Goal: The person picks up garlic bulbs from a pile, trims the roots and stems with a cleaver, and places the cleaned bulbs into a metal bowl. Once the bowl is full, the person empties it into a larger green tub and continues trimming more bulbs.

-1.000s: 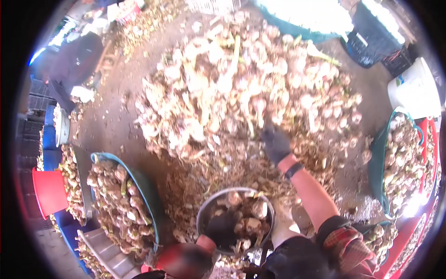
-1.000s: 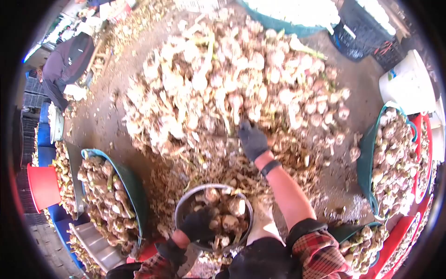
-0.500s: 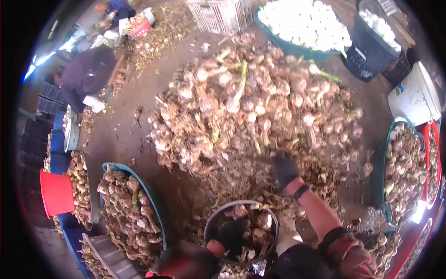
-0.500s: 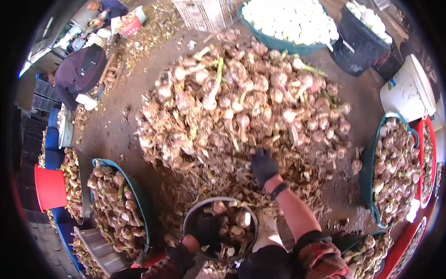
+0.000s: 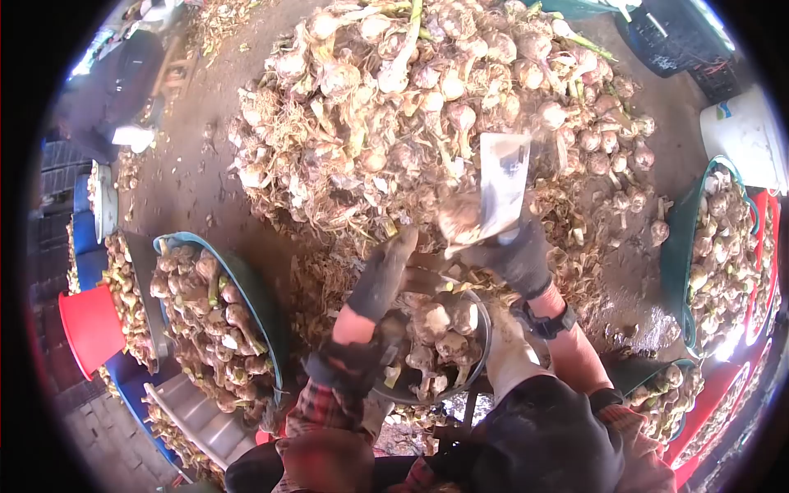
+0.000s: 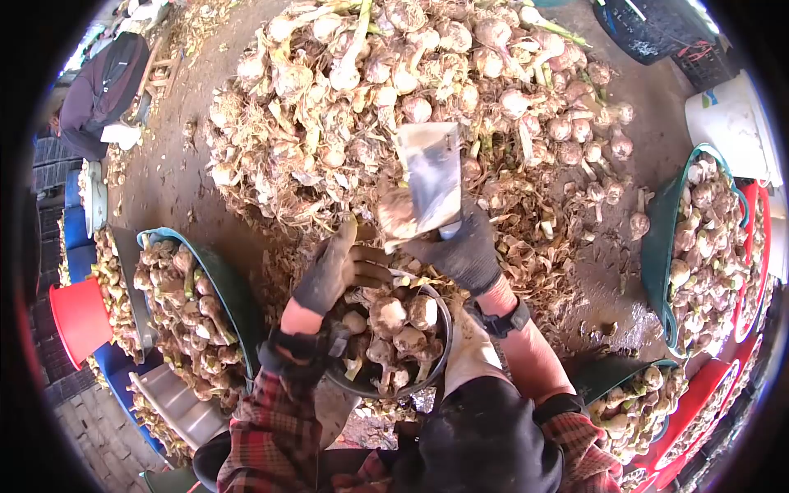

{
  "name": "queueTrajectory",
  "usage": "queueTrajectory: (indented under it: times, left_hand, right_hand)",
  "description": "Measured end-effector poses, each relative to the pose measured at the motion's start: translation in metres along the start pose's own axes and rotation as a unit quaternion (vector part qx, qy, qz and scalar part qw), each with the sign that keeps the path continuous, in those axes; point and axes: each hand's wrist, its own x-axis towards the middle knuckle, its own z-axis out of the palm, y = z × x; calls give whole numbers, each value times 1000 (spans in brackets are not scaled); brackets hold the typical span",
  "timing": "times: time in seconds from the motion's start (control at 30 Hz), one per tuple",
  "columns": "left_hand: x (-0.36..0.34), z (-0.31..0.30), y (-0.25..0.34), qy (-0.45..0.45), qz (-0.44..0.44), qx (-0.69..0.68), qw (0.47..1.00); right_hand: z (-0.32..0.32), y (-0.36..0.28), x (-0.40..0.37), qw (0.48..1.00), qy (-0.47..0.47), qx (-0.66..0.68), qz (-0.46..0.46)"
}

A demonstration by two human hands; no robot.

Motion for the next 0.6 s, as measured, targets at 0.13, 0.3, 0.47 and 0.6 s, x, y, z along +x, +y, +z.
queueTrajectory:
  times: [0.13,0.3,0.47,0.6]
  left_hand:
    - [16,26,-10,-19,117,-152,981]
    - [8,0,-32,-18,109,-203,973]
    - [-10,18,-26,42,226,137,964]
    - [-19,23,-7,166,323,398,843]
  right_hand:
    - [18,6,-20,999,-40,15,12]
    - [20,21,-33,994,-94,38,-33]
    - [24,16,-42,970,-58,197,127]
    - [24,18,-48,962,-62,222,148]
